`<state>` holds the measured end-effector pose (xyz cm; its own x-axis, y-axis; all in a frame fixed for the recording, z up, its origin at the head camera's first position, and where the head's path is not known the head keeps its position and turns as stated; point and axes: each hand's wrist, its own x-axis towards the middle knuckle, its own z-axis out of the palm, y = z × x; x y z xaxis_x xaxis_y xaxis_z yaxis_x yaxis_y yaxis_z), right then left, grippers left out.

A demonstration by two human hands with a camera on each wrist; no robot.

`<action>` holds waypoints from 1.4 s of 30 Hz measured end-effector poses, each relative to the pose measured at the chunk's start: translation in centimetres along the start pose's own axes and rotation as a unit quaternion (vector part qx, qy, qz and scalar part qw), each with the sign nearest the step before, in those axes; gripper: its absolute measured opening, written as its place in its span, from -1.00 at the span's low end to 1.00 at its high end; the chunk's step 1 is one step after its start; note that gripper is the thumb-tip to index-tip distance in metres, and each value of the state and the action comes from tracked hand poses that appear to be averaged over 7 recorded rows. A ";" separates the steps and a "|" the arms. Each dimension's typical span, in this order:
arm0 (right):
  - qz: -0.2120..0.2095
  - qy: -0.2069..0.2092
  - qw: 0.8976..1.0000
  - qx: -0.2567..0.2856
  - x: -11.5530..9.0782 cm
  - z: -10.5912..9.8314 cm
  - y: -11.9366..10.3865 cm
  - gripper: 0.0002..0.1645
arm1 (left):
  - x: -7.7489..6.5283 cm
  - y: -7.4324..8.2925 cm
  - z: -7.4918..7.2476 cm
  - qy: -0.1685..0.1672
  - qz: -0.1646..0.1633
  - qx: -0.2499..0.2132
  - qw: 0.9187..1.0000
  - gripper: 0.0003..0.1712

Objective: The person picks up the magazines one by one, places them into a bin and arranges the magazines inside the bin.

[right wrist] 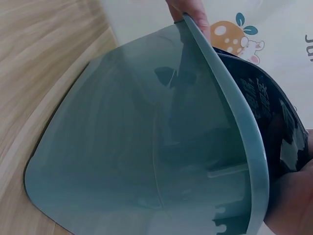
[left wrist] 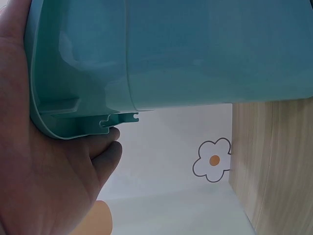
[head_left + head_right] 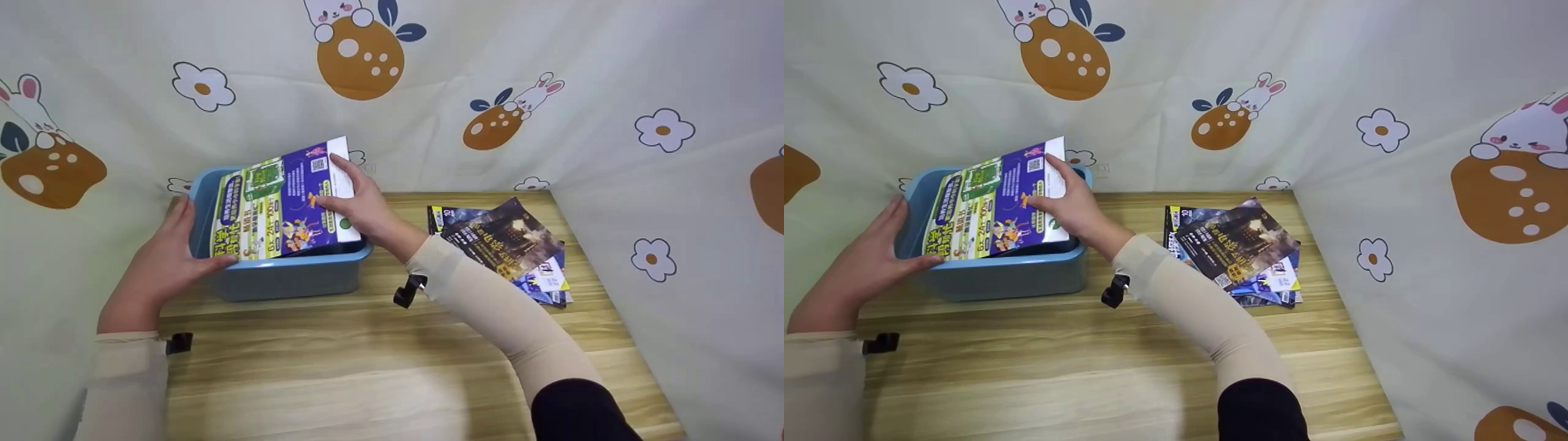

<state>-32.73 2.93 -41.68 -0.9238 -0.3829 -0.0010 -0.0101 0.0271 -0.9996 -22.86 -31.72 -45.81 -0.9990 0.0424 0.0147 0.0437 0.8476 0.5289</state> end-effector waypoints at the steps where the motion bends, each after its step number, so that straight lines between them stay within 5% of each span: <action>1: 0.001 0.001 1.000 -0.004 0.1 0.1 0.0 0.13 | 0.0 0.0 0.0 0.000 0.001 0.000 1.000 0.69; 22: -0.015 0.004 0.996 -0.085 0.2 0.5 0.6 0.14 | -0.1 0.0 0.1 -0.002 0.001 -0.006 1.000 0.67; 32: -0.077 0.066 0.993 -0.067 0.4 -0.3 0.5 -0.38 | -0.1 -0.1 -0.2 -0.004 0.016 0.000 1.000 0.64; 42: -0.109 0.087 0.988 -0.072 -0.5 -1.9 0.2 -0.52 | -0.1 -0.2 -0.3 -0.008 0.016 -0.001 1.000 0.62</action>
<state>-32.99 4.90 -41.82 -0.9454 -0.2292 0.2316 -0.2592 0.0982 -0.9608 -22.78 -32.04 -45.71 -0.9968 0.0773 0.0187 0.0754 0.8442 0.5306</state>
